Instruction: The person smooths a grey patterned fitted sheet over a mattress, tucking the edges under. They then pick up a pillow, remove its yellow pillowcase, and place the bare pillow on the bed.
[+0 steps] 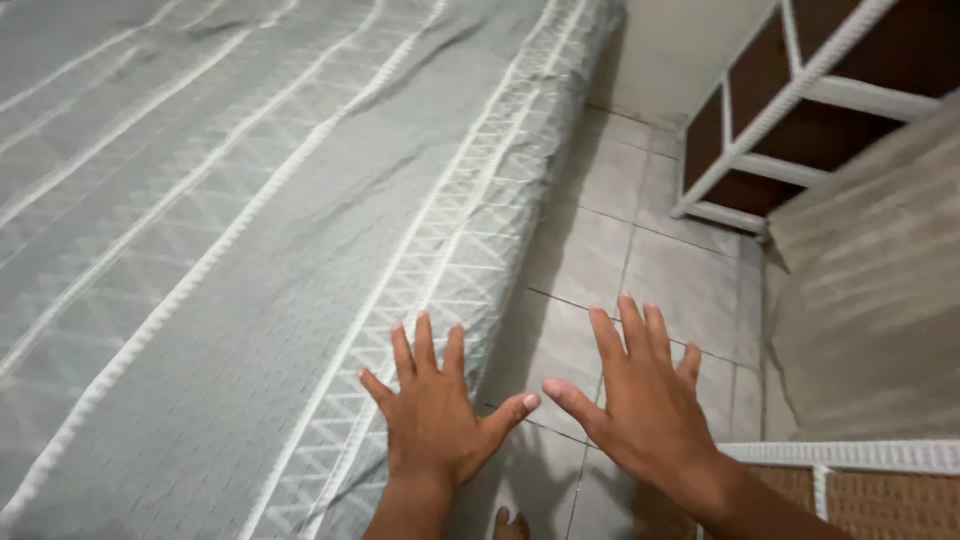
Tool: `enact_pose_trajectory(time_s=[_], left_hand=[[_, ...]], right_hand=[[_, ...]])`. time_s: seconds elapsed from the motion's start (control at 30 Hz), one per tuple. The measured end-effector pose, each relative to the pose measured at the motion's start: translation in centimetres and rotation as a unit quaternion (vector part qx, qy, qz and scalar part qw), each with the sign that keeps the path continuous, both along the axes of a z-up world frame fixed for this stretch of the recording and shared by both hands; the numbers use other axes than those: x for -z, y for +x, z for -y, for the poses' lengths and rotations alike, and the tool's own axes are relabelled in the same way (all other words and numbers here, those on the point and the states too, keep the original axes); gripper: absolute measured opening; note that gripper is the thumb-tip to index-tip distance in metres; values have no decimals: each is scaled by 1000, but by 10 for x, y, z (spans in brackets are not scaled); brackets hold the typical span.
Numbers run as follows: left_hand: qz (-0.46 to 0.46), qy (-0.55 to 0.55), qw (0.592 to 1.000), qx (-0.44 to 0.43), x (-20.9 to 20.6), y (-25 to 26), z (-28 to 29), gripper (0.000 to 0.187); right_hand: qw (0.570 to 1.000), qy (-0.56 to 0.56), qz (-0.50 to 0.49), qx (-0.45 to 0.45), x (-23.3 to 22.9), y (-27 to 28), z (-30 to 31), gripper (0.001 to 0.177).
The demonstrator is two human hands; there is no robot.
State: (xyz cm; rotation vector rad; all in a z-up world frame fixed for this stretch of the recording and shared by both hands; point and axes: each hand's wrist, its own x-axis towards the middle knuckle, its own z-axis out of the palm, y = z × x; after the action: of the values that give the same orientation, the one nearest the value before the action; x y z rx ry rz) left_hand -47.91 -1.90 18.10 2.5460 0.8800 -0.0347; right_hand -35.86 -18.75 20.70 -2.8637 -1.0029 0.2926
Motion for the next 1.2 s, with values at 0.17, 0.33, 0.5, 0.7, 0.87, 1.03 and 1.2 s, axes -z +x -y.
enact_pose_trajectory(time_s=[0.17,0.33,0.5,0.7,0.87,1.03,1.2], left_hand=[[46,13,999,-4,-7,-35,-12,125],[72,17,997,-5,-17,-70,-45,126],[63,63,995,40,-14,-119,-87,125],[-59,69,993,70,-18,-175,-127,125],[-37,66,994,81,-18,-184,-139,125],[28,53,997,50,-28,-178,-142,127],[69,75,994,32,-37,-171,-152,122]], right_hand=[[999,27,11,-26,3,-29,-18,102],[999,26,29,-33,-4,-58,-57,103],[998,17,47,-23,-4,-110,-91,107],[999,-20,15,25,-9,-190,-107,106],[999,-20,0,51,-17,-204,-108,106],[998,-5,21,51,-27,-186,-120,107],[997,22,70,-16,-27,-180,-144,106]])
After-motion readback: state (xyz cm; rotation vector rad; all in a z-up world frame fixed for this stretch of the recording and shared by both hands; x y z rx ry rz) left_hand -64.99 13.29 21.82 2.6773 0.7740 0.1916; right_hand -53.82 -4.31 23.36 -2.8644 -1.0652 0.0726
